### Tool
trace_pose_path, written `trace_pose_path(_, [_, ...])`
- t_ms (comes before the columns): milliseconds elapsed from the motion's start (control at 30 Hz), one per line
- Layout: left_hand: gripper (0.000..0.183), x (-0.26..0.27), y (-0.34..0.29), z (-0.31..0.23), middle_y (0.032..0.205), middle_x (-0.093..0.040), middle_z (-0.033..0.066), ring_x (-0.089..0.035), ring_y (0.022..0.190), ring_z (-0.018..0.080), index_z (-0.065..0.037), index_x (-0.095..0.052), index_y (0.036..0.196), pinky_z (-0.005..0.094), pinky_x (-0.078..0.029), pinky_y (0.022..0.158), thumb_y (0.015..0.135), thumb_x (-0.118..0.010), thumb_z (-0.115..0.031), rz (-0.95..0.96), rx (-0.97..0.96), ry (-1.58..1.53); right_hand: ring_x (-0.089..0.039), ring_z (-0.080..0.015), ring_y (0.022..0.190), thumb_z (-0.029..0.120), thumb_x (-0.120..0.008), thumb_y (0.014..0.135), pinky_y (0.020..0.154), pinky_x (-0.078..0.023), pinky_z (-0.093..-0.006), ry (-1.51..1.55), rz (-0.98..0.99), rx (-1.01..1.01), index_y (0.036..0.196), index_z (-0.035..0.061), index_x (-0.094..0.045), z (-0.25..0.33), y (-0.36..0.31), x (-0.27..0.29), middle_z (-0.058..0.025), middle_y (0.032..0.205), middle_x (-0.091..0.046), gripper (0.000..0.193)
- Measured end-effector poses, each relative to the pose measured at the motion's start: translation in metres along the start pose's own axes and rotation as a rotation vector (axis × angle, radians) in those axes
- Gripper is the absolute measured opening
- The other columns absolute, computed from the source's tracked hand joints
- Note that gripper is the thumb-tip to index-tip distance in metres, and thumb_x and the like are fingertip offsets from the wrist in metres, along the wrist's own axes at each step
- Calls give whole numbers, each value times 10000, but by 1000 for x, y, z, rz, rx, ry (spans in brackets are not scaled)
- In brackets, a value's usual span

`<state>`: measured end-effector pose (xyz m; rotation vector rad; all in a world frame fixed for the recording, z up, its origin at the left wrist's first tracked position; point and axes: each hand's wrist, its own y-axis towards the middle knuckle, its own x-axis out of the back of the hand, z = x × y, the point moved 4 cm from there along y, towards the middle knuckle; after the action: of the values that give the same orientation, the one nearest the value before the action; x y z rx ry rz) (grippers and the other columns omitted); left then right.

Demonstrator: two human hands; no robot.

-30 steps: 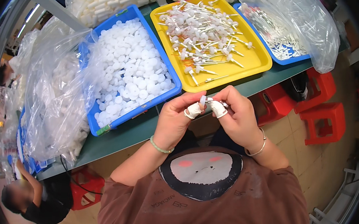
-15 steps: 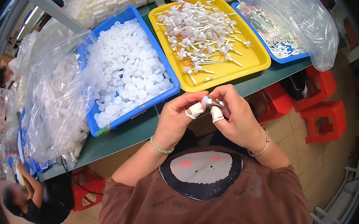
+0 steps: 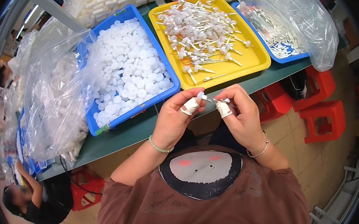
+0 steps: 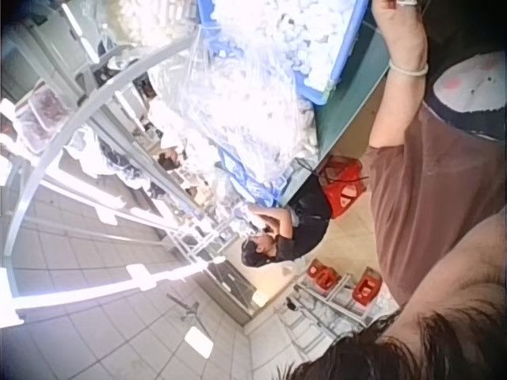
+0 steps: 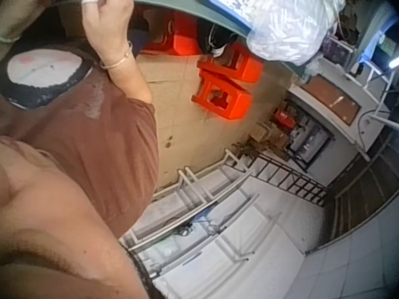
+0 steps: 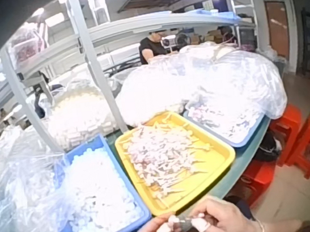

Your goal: The person repeatedly picks up white plastic cotton swab heads and metal sticks from trays on a table. They insert the metal stick into the plastic head to assemble the swab and place the finished item into a yellow tray. The process is continuous and repetitive throughout the clip.

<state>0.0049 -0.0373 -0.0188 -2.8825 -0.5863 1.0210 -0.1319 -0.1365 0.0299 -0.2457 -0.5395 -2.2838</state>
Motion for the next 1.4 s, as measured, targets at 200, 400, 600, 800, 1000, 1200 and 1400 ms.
trace_pose_path(200, [334, 0, -1, 0, 1073, -618, 33, -607, 978, 124, -4, -554, 1219, 273, -490, 908, 908, -614, -108, 12, -15, -3, -402, -34, 578, -60, -588, 771, 513, -332, -196, 40, -27, 11, 962, 14, -660, 0, -3, 1, -27, 850, -542, 217])
trace_pose_path(400, [354, 1, -2, 2, 1093, -615, 38, -601, 1009, 130, -1, -547, 1238, 283, -478, 940, 904, -614, -97, 43, -29, 19, -406, -39, 569, -65, -591, 765, 506, -330, -203, 49, -26, -9, 957, 30, -674, 1, -4, -2, -21, 839, -544, 229])
trace_pose_path(600, [371, 2, -2, 2, 1102, -619, 51, -607, 1015, 145, 3, -538, 1250, 284, -492, 928, 901, -620, -94, 41, -58, 64, -420, -47, 571, -76, -593, 766, 510, -343, -207, 111, -131, -7, 922, 13, -638, -9, -6, -5, -25, 800, -534, 185])
trace_pose_path(800, [386, 1, -2, 2, 1119, -621, 82, -614, 1037, 170, 10, -518, 1265, 283, -510, 911, 905, -613, -95, 50, -60, 13, -502, -59, 624, -79, -590, 777, 536, -392, -225, -11, -122, 2, 923, 9, -617, 2, -7, -3, -29, 778, -549, 173])
trace_pose_path(1000, [400, -1, -2, 0, 1127, -619, 96, -618, 1033, 182, 15, -504, 1277, 279, -519, 910, 905, -610, -86, 30, -49, -2, -560, -171, 645, -83, -615, 763, 558, -434, -266, 233, -124, -52, 933, 16, -618, -9, -5, -7, -84, 777, -563, 197])
trace_pose_path(1200, [401, 0, -4, 1, 1142, -610, 98, -612, 1036, 184, 18, -499, 1279, 285, -522, 916, 902, -607, -65, 60, -89, 37, -583, -204, 688, -73, -624, 762, 572, -447, -265, -139, -196, 321, 959, 24, -607, 7, -8, -7, -101, 783, -562, 220])
trace_pose_path(1400, [392, -1, -3, 0, 1144, -606, 108, -602, 1051, 186, 17, -507, 1269, 283, -524, 918, 898, -609, -60, 27, -76, -7, -576, -212, 644, -80, -648, 755, 569, -461, -289, 239, -149, -17, 969, 38, -606, -16, -7, -12, -103, 788, -576, 249])
